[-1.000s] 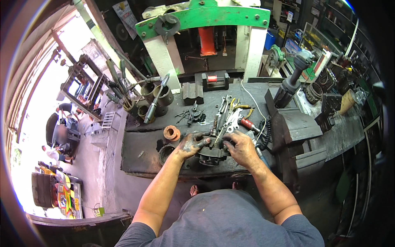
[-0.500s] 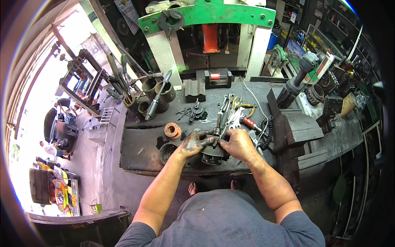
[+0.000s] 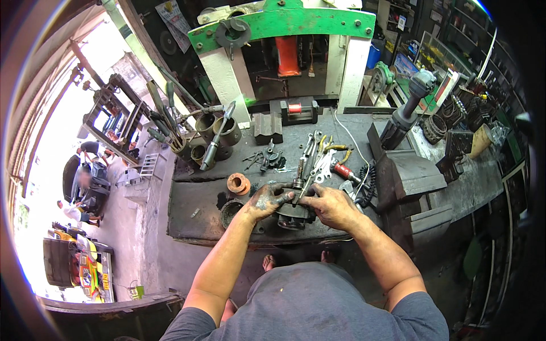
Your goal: The person assembles a mechanical component on a workbench, using a screwdriver to tighten a bolt and inserting a cylindrical metal part into a housing. The person repeatedly adjusts and repositions the assembly while another person stands nearby.
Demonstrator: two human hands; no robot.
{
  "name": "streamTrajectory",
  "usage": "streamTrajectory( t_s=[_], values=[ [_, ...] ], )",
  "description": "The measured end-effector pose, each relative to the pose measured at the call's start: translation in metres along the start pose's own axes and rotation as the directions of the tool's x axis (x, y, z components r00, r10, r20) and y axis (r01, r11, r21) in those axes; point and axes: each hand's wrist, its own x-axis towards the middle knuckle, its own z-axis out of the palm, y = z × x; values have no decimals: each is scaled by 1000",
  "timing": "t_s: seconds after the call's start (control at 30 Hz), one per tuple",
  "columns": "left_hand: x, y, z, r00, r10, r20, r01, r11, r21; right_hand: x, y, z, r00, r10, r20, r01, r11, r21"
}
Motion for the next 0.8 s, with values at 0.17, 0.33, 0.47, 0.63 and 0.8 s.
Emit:
streamTrajectory(
  t_s=[0.17,0.33,0.47,0.63,0.8],
  values=[
    [-1,0,-1,1000,-6,29,6,1000,-11,-1,9,-2,999,48,-20,-51,987,-152],
    [-4,5,0,999,31,-20,-31,999,18,1,23,9,960,224,-170,-169,943,288],
    [-5,15,-1,999,-32,38,32,999,-10,19,40,15,897,437,72,-388,696,604],
    [-6,22,-2,999,-40,35,38,998,51,35,43,28,866,471,169,-433,537,724],
    [-7,17,2,995,-17,-93,27,994,108,35,40,28,871,476,117,-362,463,809]
  ],
)
